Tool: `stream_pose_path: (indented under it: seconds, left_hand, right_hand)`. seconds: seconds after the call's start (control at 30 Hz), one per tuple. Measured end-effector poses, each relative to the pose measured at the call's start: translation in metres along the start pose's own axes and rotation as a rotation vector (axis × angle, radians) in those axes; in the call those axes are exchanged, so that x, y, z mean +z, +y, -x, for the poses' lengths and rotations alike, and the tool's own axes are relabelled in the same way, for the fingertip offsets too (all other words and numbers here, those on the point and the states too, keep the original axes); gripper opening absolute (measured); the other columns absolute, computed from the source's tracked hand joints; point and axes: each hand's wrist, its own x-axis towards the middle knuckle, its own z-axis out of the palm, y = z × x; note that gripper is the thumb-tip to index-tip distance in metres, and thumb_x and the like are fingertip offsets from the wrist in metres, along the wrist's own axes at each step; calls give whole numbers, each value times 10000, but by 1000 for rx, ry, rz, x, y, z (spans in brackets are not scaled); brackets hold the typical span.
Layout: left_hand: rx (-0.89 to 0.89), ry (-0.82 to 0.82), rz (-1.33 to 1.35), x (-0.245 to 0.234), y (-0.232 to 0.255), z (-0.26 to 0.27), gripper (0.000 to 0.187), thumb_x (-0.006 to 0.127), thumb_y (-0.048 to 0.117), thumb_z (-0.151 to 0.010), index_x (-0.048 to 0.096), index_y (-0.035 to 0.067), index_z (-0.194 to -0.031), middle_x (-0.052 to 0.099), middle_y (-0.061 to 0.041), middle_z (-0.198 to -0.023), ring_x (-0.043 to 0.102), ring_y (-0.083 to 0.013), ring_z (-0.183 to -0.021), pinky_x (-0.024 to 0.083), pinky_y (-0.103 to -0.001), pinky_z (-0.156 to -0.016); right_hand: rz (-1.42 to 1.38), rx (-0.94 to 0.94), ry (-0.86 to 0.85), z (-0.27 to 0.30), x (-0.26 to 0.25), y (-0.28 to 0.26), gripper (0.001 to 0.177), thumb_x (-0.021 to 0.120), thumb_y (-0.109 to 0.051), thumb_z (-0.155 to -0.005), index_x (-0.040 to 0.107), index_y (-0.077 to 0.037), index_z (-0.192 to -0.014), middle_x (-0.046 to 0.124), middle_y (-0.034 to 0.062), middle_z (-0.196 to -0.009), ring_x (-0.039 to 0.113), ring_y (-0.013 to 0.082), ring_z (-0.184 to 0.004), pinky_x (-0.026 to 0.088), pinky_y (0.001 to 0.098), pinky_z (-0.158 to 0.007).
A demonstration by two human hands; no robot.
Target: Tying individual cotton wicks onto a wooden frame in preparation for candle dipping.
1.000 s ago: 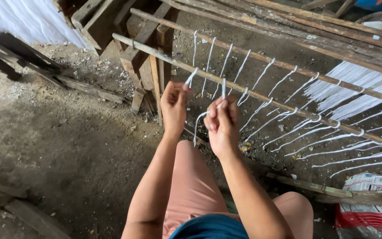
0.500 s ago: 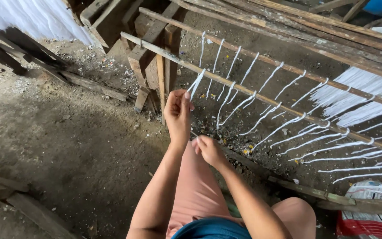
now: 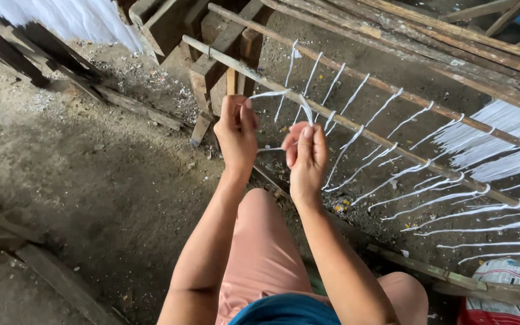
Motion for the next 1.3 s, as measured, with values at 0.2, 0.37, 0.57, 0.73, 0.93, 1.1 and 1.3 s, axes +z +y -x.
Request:
stream_pose_path:
  seconds: [0.2, 0.37, 0.57, 0.73, 0.93, 1.1, 1.3]
  left_hand:
    - [-44, -11, 38, 7, -7, 5, 101, 524, 74, -1077, 582, 127, -1013, 655, -62, -632, 605, -160, -524, 482, -292, -513]
    - [-79, -48, 36, 10, -11, 17, 80, 547, 75, -1068, 593, 113, -1015, 663, -66, -635, 618, -162, -533, 480, -304, -515]
    - [-108, 20, 84, 10, -9, 9, 98, 531, 62, -1071, 598, 123, -1033, 691, -74, -644, 656, -183, -539, 521, -288, -552]
    - [-100, -4, 73, 13, -18, 3, 96, 532, 63, -1062, 590, 114, -1005, 695, -79, -639, 660, -176, -529, 499, -285, -539]
    - [-180, -93, 123, 29, -24, 7, 97, 548, 111, -1068, 606, 124, -992, 713, -78, -659, 678, -165, -557, 491, -255, -541]
    - [-120, -120, 87, 20, 13, 4, 165, 622, 91, -1045, 564, 93, -1200, 667, -144, -971, 626, -245, -884, 510, -404, -796]
    - [392, -190, -361, -25, 48, -37, 486, 670, -126, -909, 576, 7, -1367, 472, -228, -1326, 434, -393, -1242, 372, -476, -1074]
  right_hand:
    - [37, -21, -28, 1, -7, 18, 297, 348, -222, -1135, 598, -103, -1027, 570, 12, -645, 433, 55, -475, 373, 158, -439]
    - [221, -23, -152, 12, -9, 40, 305, 366, -215, -1128, 644, -97, -1082, 568, 26, -657, 474, 83, -493, 404, 198, -486]
    - [313, 33, -75, 22, -18, 72, 315, 370, -230, -1121, 617, -126, -957, 491, 26, -623, 477, 149, -593, 431, 288, -606]
    - [343, 21, -99, 27, -19, 64, 303, 388, -225, -1120, 616, -122, -950, 509, 50, -607, 491, 172, -574, 435, 297, -591]
    - [364, 66, -218, 31, -31, 78, 295, 372, -186, -1122, 638, -116, -1015, 568, 52, -607, 526, 178, -581, 458, 303, -621]
    - [734, 468, -685, 62, -73, 21, 400, 423, -329, -1077, 357, -265, -1466, 585, 116, -1225, 620, 353, -1076, 529, 478, -886]
    - [723, 820, -910, 93, -215, -28, 608, 485, -408, -994, 329, -272, -1565, 368, -52, -1588, 368, 117, -1411, 301, 303, -1152]
